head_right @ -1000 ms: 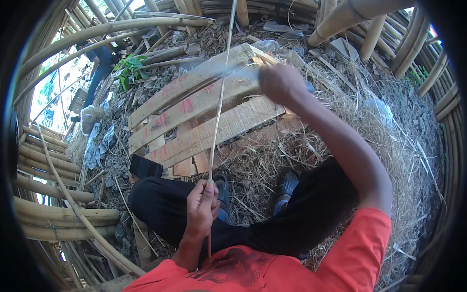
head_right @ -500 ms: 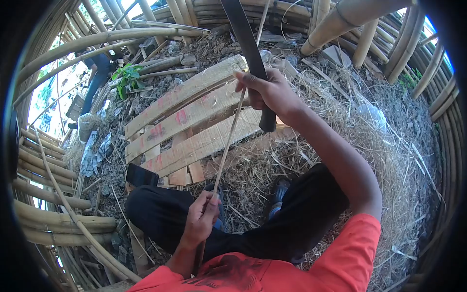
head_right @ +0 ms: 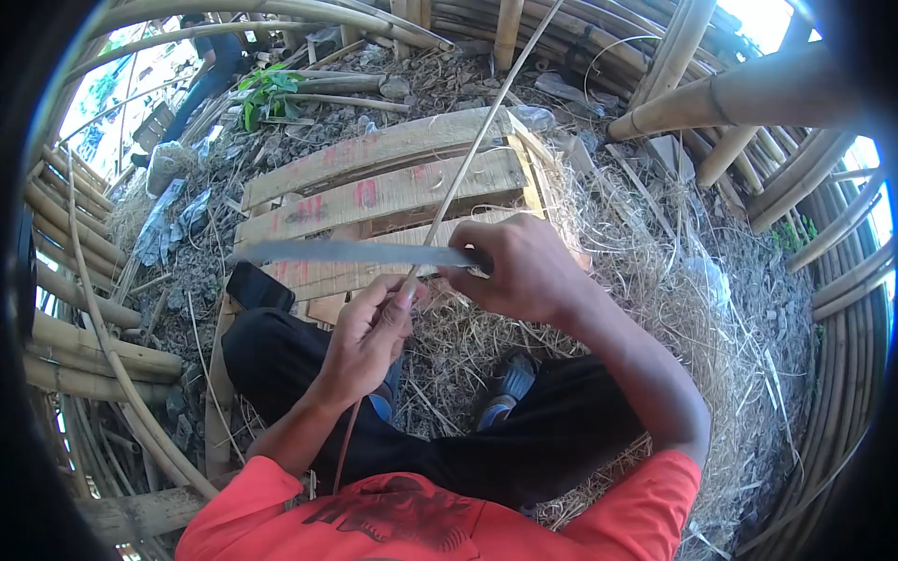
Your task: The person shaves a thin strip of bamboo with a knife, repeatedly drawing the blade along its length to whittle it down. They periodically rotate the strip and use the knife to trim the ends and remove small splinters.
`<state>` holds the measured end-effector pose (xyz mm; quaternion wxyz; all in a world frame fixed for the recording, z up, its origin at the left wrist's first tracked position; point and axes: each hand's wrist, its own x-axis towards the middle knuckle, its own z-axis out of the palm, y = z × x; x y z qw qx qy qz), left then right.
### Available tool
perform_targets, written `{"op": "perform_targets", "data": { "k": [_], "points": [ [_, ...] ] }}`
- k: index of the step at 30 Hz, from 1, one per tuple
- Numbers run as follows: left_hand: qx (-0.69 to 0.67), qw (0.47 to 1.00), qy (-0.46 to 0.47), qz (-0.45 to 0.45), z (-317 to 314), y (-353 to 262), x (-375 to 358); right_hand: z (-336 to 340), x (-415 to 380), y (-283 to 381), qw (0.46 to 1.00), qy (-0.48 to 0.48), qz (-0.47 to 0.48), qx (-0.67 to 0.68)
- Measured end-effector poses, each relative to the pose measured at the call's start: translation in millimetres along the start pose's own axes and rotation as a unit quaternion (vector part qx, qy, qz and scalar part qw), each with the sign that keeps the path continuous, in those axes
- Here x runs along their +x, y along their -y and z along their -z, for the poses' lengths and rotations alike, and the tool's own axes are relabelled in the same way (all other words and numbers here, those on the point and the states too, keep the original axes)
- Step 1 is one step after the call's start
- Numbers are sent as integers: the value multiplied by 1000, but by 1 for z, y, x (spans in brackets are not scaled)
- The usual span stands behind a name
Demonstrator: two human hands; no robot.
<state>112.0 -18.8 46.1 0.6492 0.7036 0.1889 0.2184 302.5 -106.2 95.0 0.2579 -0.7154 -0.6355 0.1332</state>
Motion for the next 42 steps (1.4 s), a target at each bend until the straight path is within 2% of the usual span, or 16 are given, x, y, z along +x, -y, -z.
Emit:
{"op": "perform_targets", "data": {
  "k": [3,5,13,14,17,18,22,25,26,29,32,35,37,38,40,42],
  "points": [
    [-38,999,2,37,-5,1,-1,-18,-2,4,986,-46,1,-158],
    [-24,998,1,60,-2,11,-2,-24,-3,2,981,-71,45,-174],
    [80,994,-47,-57,-2,15,3,-33,11,-19,961,-155,59,-222],
    [103,991,-52,-73,0,16,3,-32,12,-18,966,-148,39,-208],
    [91,995,-40,-28,4,4,1,-26,16,-34,955,-178,39,-235],
    [88,995,-39,-24,6,4,1,-24,17,-36,952,-170,-1,-256],
    [81,996,-36,-17,8,4,2,-20,20,-49,943,-195,5,-270],
    [89,995,-26,-29,8,6,0,-8,27,-62,933,-190,-118,-283],
    [93,995,-24,-34,9,7,-2,2,27,-67,936,-189,-131,-266],
    [148,988,-27,-39,8,5,0,2,23,-80,920,-226,-90,-307],
    [131,991,-17,-22,9,2,1,11,29,-90,913,-230,-138,-307],
    [157,987,15,-20,11,-1,-9,27,32,-111,896,-237,-233,-294],
    [165,986,37,-8,13,5,-23,39,24,-138,882,-277,-265,-275],
    [163,986,45,10,15,3,-29,40,19,-148,866,-289,-254,-318],
    [159,986,32,29,18,8,-35,34,12,-151,878,-305,-222,-295],
    [196,981,-2,2,23,20,-31,22,9,-138,907,-295,-198,-226]
  ]
}}
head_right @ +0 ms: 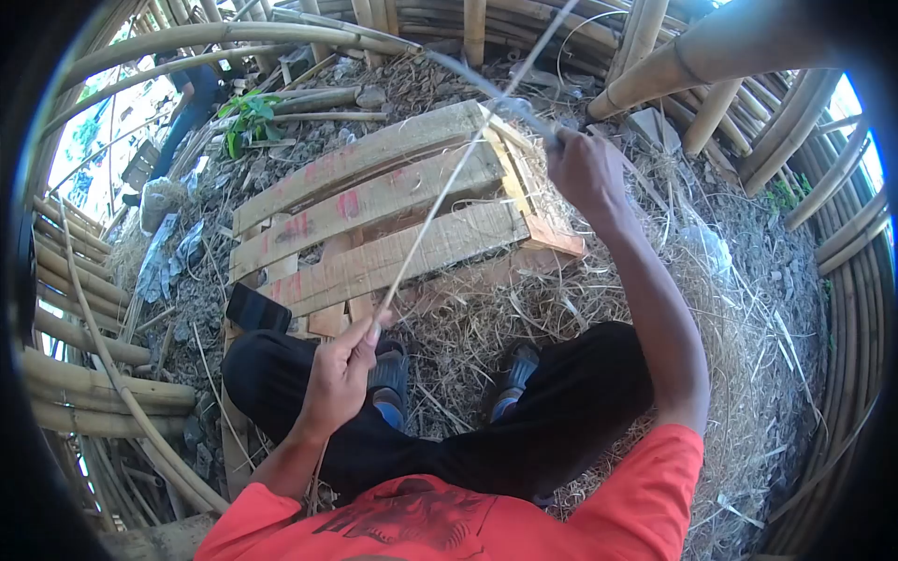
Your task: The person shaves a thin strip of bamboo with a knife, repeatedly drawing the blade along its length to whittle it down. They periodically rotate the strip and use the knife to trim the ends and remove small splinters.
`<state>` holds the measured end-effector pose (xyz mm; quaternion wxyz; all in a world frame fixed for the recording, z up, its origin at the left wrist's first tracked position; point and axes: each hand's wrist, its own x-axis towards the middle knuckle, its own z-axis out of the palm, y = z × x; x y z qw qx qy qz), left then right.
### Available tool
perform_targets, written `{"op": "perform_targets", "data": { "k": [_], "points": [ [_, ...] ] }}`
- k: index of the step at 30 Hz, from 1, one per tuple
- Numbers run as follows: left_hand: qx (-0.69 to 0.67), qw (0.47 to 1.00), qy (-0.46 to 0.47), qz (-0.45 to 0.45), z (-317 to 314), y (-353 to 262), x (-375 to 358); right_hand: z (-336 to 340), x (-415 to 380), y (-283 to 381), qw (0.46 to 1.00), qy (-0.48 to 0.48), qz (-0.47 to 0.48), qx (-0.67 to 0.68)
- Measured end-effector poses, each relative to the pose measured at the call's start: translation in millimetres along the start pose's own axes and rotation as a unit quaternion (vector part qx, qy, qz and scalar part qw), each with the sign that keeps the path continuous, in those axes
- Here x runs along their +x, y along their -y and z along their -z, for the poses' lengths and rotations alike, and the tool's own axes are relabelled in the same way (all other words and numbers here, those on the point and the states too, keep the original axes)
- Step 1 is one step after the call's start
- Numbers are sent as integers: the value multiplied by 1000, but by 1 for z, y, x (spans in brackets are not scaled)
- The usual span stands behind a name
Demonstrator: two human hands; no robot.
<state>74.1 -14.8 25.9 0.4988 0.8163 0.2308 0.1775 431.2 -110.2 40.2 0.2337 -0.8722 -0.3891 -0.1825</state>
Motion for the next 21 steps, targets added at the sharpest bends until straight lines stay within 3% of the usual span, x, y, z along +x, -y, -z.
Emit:
{"op": "perform_targets", "data": {
  "k": [4,7,9,15,18,21],
  "points": [
    [-68,996,-32,40,0,-4,13,6,-36,64,971,157,181,12],
    [-160,984,-32,76,-6,-11,15,19,-57,104,940,245,228,71],
    [-220,970,-21,101,-9,-17,15,15,-65,110,941,158,278,107],
    [-250,959,-65,117,-12,-23,10,23,-64,119,946,150,269,97],
    [-226,965,-96,96,-16,-20,6,16,-61,114,948,76,290,106],
    [-211,969,-94,87,-16,-17,0,16,-51,108,968,98,218,75]
  ]
}}
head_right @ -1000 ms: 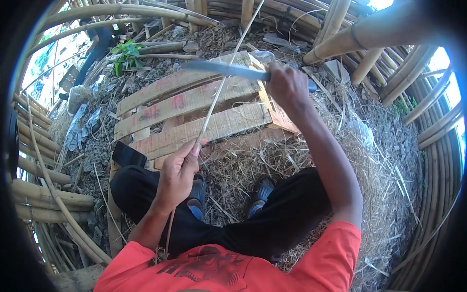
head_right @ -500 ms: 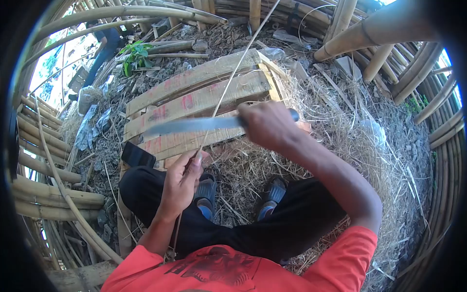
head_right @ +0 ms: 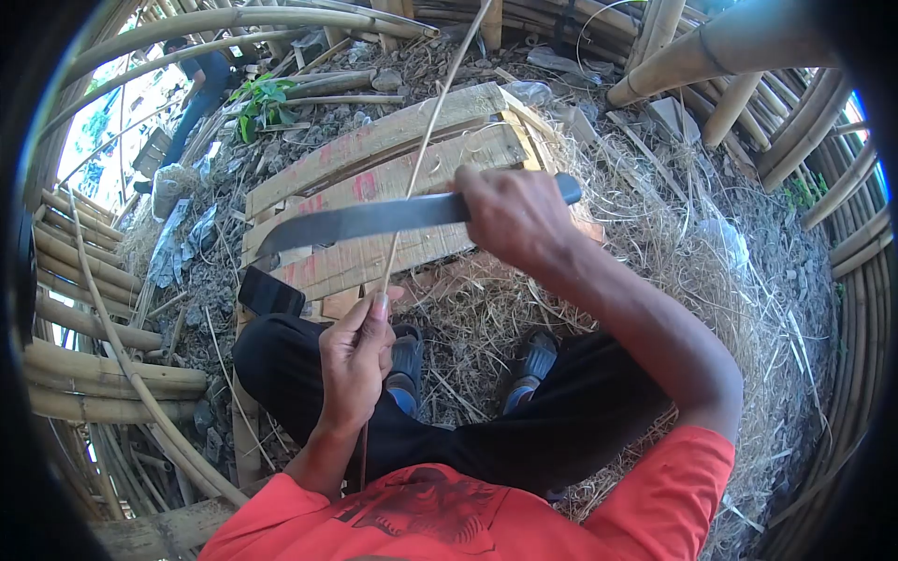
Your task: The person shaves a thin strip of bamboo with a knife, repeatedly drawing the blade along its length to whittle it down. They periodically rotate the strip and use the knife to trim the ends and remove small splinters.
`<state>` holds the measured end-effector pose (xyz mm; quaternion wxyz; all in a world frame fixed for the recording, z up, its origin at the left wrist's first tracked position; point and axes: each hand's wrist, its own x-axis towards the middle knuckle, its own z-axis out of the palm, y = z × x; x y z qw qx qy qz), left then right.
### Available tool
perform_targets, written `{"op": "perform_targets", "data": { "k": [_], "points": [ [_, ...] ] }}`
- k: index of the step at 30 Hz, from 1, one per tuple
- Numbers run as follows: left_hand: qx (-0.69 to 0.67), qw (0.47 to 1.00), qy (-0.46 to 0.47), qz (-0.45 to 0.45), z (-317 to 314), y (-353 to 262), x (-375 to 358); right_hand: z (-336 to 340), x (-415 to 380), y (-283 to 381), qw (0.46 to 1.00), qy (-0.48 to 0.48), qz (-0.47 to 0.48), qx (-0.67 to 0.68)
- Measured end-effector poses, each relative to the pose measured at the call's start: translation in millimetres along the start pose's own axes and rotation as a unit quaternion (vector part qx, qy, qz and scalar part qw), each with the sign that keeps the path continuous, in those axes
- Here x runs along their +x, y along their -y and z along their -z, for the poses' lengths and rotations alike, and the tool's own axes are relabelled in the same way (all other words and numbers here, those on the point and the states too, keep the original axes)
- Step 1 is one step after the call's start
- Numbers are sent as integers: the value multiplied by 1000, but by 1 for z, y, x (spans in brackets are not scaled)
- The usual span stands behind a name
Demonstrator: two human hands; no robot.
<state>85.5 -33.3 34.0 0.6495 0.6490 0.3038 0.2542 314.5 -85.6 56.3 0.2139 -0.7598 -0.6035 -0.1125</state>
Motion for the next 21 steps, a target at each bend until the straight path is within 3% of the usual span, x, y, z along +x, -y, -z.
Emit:
{"op": "perform_targets", "data": {
  "k": [2,4,5,8,10,15,21],
  "points": [
    [-5,1000,15,8,2,2,-6,-1,5,-16,998,27,-46,-34],
    [-21,999,39,23,0,4,-13,-5,8,-39,996,-6,-79,-41],
    [-17,998,52,25,0,6,-15,-7,6,-50,997,-81,-2,-15],
    [-38,998,44,39,-3,9,-10,-1,-1,-34,996,47,-70,33],
    [-52,997,35,54,-5,1,-4,1,-7,-10,998,44,22,43],
    [-55,996,35,58,-4,-7,-4,2,-12,13,990,26,128,57],
    [-40,997,44,46,2,-5,-7,-4,-4,-22,997,-38,72,12]
  ]
}}
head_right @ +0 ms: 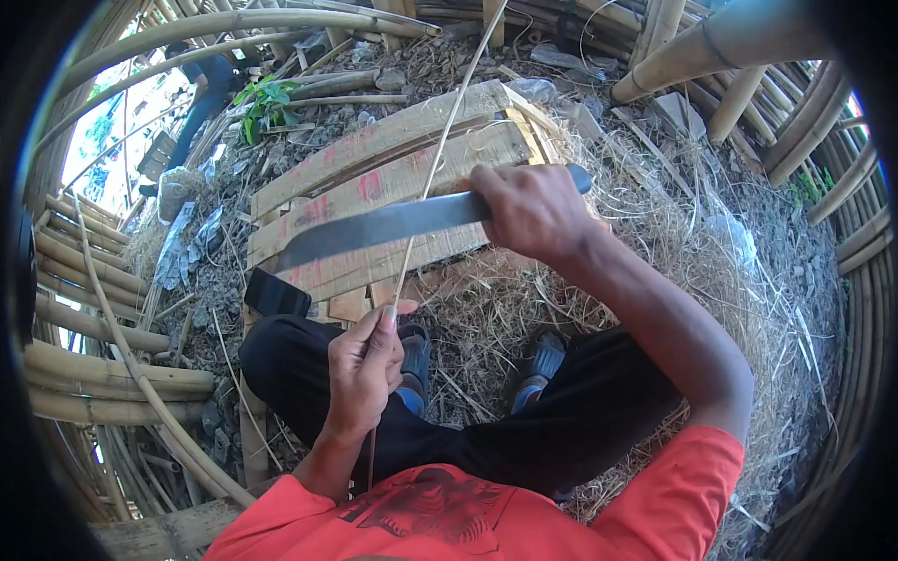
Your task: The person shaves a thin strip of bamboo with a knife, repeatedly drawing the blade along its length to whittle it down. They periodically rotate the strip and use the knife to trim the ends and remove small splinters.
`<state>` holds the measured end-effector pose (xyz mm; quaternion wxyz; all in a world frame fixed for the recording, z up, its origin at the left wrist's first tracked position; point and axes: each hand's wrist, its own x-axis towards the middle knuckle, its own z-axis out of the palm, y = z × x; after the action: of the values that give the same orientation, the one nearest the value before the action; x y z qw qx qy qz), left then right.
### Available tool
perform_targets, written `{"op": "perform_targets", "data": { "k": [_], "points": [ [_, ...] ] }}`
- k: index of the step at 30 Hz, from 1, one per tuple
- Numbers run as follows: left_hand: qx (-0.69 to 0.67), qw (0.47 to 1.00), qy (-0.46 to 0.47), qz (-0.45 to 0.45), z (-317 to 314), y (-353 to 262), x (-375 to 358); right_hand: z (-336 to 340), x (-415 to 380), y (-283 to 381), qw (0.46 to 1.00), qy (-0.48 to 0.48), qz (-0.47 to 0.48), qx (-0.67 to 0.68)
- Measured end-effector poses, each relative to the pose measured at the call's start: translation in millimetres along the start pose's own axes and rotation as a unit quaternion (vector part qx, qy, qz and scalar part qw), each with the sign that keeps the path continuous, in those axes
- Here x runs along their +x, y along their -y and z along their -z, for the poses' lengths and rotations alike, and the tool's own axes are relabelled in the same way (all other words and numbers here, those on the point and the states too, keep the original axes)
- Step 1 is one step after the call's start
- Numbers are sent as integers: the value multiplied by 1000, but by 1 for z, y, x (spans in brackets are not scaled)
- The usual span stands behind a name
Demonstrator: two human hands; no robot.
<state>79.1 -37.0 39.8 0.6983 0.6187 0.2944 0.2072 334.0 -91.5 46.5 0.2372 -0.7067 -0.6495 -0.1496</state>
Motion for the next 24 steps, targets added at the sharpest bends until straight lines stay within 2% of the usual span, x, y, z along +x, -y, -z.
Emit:
{"op": "perform_targets", "data": {
  "k": [5,7,9,12,15,16,17,18,21,23,24],
  "points": [
    [26,999,23,-22,4,11,-6,-4,3,-27,993,-14,-110,-52],
    [31,999,37,-1,5,10,-10,3,7,-42,981,19,-185,-46],
    [31,998,58,12,6,10,-14,-7,-1,-74,981,-54,-168,-78],
    [16,996,83,38,11,13,-20,-9,-11,-104,967,-73,-243,-31],
    [-17,995,50,86,15,14,-19,-13,-15,-98,959,-43,-278,19],
    [-26,995,46,90,14,13,-17,-1,-10,-74,970,16,-243,22],
    [-34,994,40,95,13,11,-13,-5,-10,-61,981,21,-189,22],
    [-42,994,35,98,12,9,-11,0,-6,-41,988,73,-137,17],
    [-27,995,56,74,10,9,-9,3,-2,9,997,33,41,62],
    [-28,995,65,73,13,8,-12,-3,-2,20,995,21,90,47],
    [-29,994,71,75,16,6,-13,-4,-2,19,994,52,67,64]
  ]
}}
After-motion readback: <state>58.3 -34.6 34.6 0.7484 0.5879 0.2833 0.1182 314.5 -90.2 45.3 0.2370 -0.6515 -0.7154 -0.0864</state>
